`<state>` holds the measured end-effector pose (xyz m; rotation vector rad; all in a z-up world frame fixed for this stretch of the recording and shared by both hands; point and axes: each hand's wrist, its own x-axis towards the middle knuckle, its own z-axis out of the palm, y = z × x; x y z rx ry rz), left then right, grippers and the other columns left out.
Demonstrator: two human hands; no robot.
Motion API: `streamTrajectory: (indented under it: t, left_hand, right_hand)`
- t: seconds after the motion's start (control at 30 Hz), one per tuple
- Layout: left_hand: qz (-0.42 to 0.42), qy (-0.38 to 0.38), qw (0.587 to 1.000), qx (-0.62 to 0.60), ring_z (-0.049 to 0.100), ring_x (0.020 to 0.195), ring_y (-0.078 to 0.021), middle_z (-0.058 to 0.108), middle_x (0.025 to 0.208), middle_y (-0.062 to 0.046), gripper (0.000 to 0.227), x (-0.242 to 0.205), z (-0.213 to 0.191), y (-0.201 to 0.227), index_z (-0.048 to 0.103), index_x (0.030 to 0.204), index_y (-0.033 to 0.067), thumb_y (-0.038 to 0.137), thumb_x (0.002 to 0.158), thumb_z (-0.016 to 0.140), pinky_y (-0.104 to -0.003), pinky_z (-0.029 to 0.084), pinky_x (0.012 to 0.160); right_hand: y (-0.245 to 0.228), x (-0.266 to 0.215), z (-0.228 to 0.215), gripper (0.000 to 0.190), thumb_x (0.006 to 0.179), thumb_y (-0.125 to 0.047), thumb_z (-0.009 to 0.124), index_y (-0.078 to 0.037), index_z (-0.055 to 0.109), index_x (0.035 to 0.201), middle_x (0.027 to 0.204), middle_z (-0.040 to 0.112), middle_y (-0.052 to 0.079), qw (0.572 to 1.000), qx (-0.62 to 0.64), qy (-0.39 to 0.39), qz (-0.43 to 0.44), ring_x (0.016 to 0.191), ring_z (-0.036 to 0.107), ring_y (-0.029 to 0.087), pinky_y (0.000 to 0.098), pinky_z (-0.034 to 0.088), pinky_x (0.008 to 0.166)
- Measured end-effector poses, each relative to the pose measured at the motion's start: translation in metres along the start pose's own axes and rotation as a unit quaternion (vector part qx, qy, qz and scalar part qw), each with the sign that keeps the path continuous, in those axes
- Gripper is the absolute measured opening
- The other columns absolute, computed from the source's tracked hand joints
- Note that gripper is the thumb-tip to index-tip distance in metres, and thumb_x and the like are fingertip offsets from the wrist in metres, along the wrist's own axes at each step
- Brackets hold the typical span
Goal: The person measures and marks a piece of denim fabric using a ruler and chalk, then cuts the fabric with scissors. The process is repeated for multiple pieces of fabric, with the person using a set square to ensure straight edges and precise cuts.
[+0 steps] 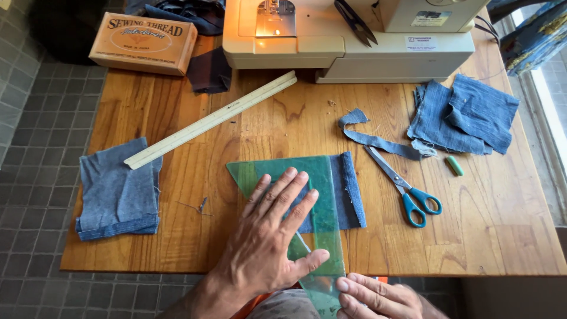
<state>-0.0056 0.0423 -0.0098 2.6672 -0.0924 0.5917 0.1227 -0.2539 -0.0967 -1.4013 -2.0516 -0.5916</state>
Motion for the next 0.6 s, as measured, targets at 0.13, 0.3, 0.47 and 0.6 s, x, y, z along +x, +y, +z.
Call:
streamTrajectory:
  t: [0.13, 0.3, 0.47, 0.6]
  left_hand:
    - [-0.001, 0.003, 1.000, 0.002, 0.043, 0.172, -0.0435, 0.050, 0.180, -0.027, 0.086, 0.000, -0.001, 0.000, 0.063, 0.163, 0.0026, 0.065, 0.105, 0.069, -0.066, 0.028, 0.142]
    - [-0.004, -0.014, 1.000, 0.012, 0.041, 0.173, -0.0406, 0.050, 0.181, -0.025, 0.087, 0.001, 0.001, -0.001, 0.065, 0.164, 0.0049, 0.068, 0.103, 0.067, -0.064, 0.024, 0.143]
    - [-0.005, -0.011, 1.000, 0.005, 0.042, 0.172, -0.0409, 0.051, 0.180, -0.025, 0.088, 0.002, 0.000, -0.002, 0.064, 0.164, 0.0054, 0.069, 0.103, 0.068, -0.065, 0.025, 0.142]
    - [-0.008, -0.015, 1.000, 0.003, 0.041, 0.172, -0.0405, 0.050, 0.181, -0.025, 0.089, 0.002, 0.000, -0.001, 0.065, 0.163, 0.0055, 0.069, 0.102, 0.068, -0.063, 0.024, 0.143]
  right_hand:
    - [-0.004, -0.005, -0.011, 0.030, 0.118, -0.017, 0.084, 0.000, 0.076, 0.140, 0.150, 0.079, 0.018, 0.996, 0.026, -0.084, -0.005, 0.136, 0.086, 0.023, 0.0357, 0.070, 0.121]
    - [-0.006, 0.019, -0.013, 0.027, 0.113, -0.021, 0.091, 0.000, 0.082, 0.129, 0.138, 0.086, 0.015, 0.999, 0.038, -0.027, 0.027, 0.125, 0.092, 0.019, 0.0320, 0.074, 0.116]
    - [-0.007, 0.006, 0.001, 0.033, 0.114, -0.024, 0.090, -0.001, 0.079, 0.136, 0.141, 0.085, 0.015, 1.000, 0.022, -0.007, 0.020, 0.130, 0.090, 0.017, 0.0320, 0.073, 0.118]
    - [-0.009, 0.019, -0.005, 0.032, 0.113, -0.021, 0.092, 0.002, 0.078, 0.131, 0.138, 0.086, 0.018, 0.999, 0.029, -0.009, 0.034, 0.127, 0.091, 0.018, 0.0338, 0.076, 0.114]
